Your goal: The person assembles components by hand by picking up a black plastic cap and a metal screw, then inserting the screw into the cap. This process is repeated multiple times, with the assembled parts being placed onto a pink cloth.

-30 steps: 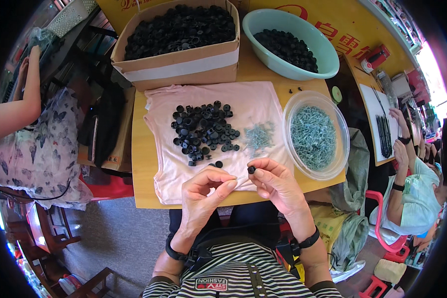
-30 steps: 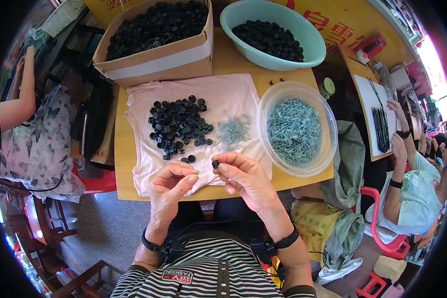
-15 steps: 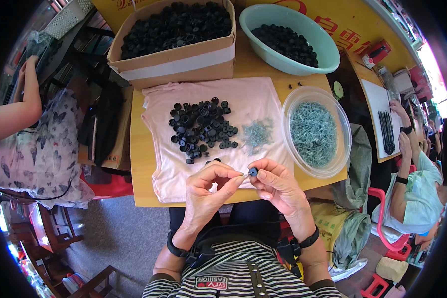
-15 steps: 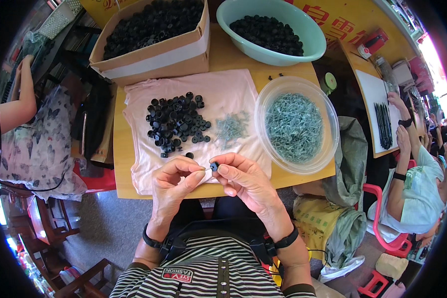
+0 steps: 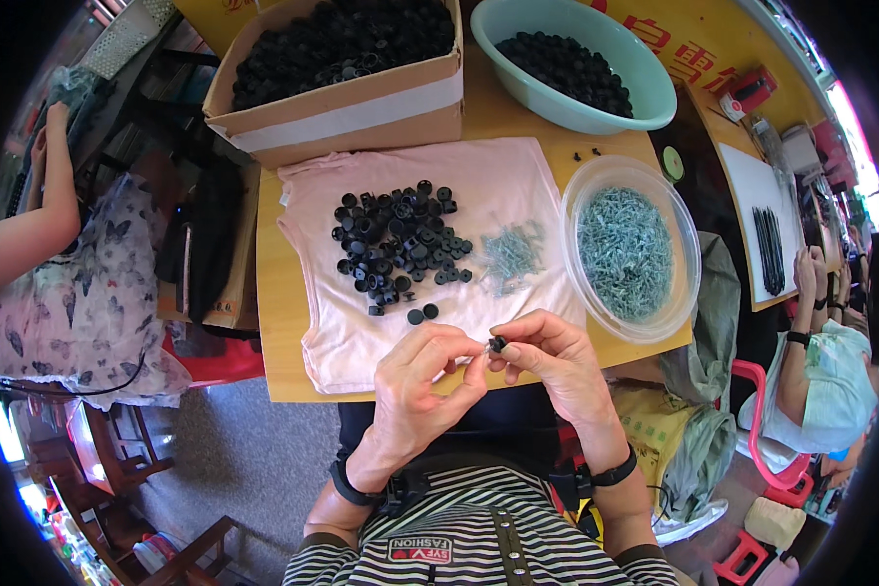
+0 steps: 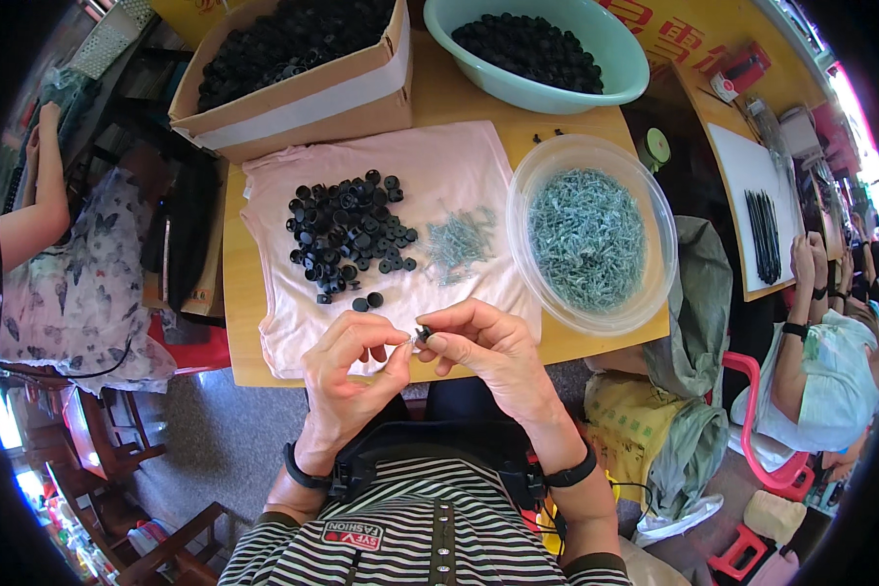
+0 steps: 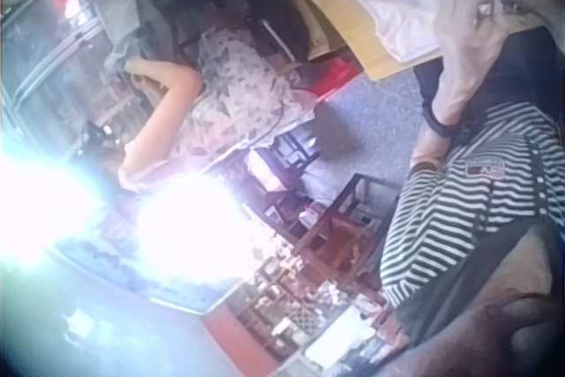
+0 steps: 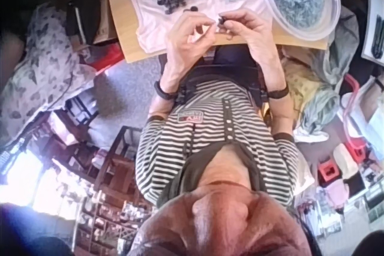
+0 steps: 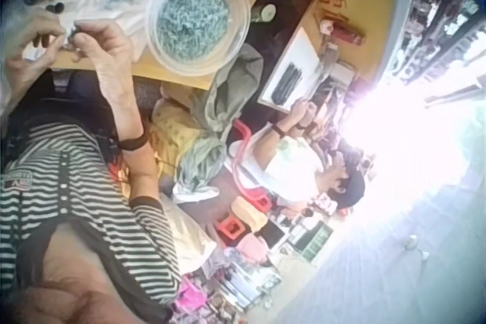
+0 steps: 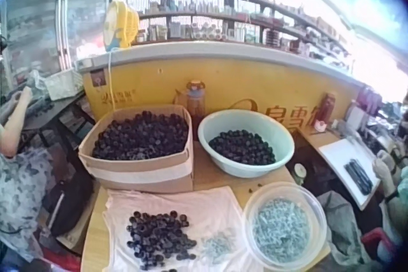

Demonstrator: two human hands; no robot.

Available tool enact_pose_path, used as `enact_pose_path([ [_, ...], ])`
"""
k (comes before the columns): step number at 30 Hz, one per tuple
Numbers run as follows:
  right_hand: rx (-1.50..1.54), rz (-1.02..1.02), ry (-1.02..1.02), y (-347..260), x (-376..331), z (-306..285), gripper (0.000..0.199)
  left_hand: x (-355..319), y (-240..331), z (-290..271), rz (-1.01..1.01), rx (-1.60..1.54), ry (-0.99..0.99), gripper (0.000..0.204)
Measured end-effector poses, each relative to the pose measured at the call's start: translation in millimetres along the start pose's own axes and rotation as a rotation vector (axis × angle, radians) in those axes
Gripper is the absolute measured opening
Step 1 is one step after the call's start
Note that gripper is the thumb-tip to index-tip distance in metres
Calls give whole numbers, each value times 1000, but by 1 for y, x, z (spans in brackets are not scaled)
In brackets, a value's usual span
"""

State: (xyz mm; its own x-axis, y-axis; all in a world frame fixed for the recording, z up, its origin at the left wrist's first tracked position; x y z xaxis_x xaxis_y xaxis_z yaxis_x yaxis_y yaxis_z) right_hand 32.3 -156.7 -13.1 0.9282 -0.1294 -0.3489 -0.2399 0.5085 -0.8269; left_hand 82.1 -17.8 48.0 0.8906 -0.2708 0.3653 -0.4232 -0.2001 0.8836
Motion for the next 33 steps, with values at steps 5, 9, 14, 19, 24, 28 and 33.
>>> enact_pose_path([
  [5,-139,-81,38,-6,-3,8,19,0,-10,2,-115,-52,-33,15],
  [9,-111,-50,20,-1,0,1,21,-6,-16,7,-131,-65,-44,15],
  [14,8,9,15,4,8,-2,22,-9,-25,4,-168,-121,-84,16],
  [19,-37,43,57,8,14,0,22,2,-42,-27,-235,114,52,14],
  [24,-101,-32,75,1,15,1,21,32,-38,-33,-13,659,71,20],
  [28,-140,-87,50,1,12,-1,21,38,-48,-21,-38,787,25,24],
  [33,-153,-116,65,-8,7,-6,20,40,-48,-19,-95,763,22,20],
])
Point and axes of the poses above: each hand's wrist, its own x-axis towards the middle knuckle, its own z-axis out of the palm, y = z × x, the point moved 8 cm from there along x, towards the middle knuckle, and after that the axes turned 9 degrees about y, right-handed, at the moved point
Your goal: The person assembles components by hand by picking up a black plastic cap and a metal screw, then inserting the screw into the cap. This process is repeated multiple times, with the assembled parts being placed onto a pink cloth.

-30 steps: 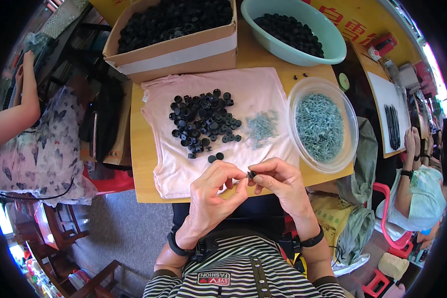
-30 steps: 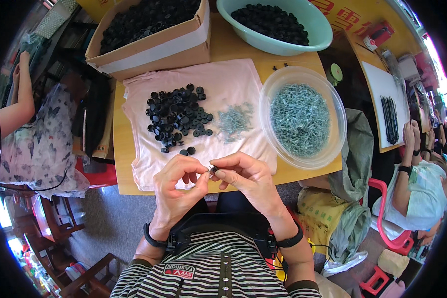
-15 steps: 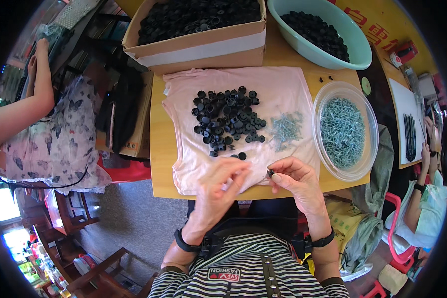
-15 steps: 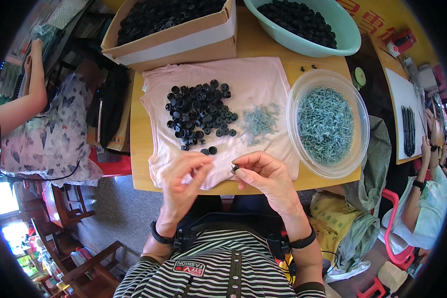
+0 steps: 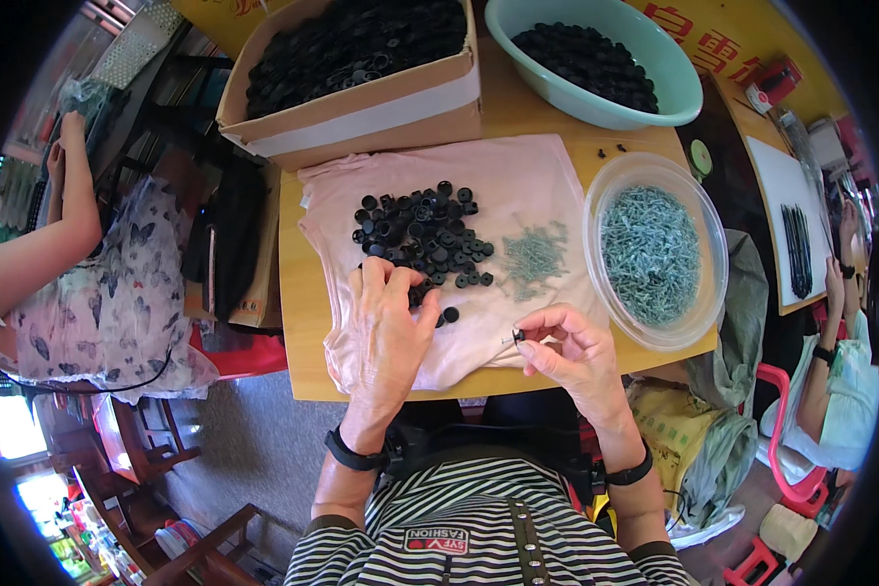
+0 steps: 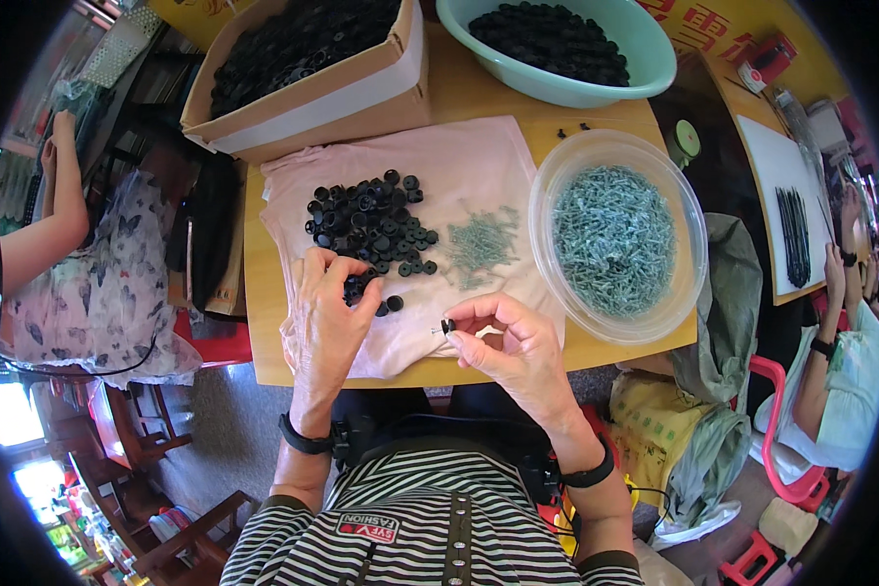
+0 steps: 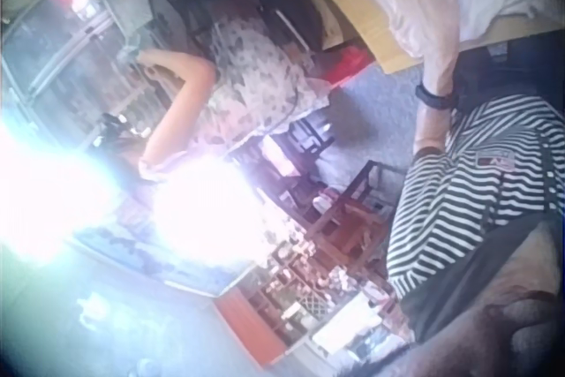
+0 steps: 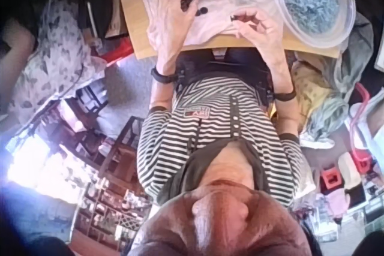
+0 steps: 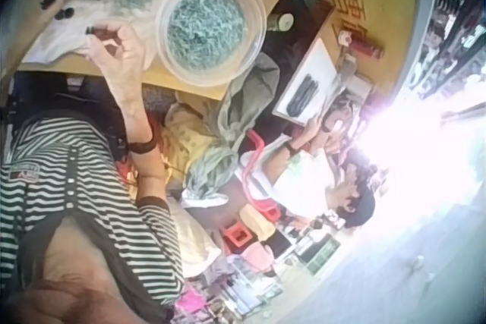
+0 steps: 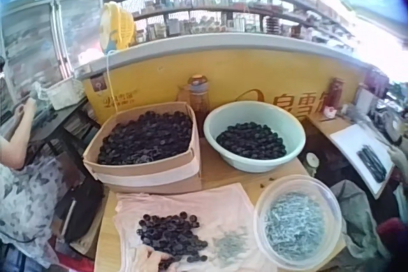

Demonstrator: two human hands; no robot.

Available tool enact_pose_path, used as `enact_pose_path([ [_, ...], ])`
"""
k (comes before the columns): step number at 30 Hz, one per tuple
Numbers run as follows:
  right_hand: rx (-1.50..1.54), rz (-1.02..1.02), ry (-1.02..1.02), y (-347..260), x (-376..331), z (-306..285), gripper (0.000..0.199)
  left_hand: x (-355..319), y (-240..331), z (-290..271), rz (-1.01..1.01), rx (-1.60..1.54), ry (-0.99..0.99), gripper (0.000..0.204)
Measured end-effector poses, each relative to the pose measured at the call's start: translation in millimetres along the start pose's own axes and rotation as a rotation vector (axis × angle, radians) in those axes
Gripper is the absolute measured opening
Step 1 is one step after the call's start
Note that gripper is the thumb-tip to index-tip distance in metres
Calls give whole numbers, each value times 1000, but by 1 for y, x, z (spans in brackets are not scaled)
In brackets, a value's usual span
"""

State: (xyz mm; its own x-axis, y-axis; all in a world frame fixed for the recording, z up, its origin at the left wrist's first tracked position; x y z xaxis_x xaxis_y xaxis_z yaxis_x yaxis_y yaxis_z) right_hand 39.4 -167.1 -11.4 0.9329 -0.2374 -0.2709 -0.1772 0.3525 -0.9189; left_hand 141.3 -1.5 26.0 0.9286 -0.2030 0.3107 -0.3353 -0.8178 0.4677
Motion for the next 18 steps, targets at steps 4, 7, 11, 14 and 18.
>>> enact_pose_path([
  [4,-3,-68,82,-23,-2,-9,20,-1,2,-3,9,-125,-5,15],
  [7,16,-175,120,-44,2,-27,19,-3,12,-8,114,-393,52,16],
  [11,104,-239,142,-55,4,-29,18,-20,23,0,-73,-956,-155,15],
  [14,6,-262,37,-52,-11,0,18,-32,32,3,-119,-1114,-260,23],
  [18,-207,-353,-52,-47,-26,24,17,-43,36,5,-101,-1188,-280,36],
])
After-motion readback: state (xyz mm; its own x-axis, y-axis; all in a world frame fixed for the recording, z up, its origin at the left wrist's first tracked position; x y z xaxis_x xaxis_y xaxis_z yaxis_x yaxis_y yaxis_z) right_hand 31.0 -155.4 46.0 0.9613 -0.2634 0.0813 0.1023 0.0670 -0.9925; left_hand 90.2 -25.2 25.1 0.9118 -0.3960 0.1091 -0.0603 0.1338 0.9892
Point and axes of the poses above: each hand's wrist, its own x-axis towards the middle knuckle, its own z-axis out of the palm, y = z × x, the point moved 8 cm from there along x, towards the middle knuckle, and after that the axes turned 9 degrees about y, right-handed, at the moved point
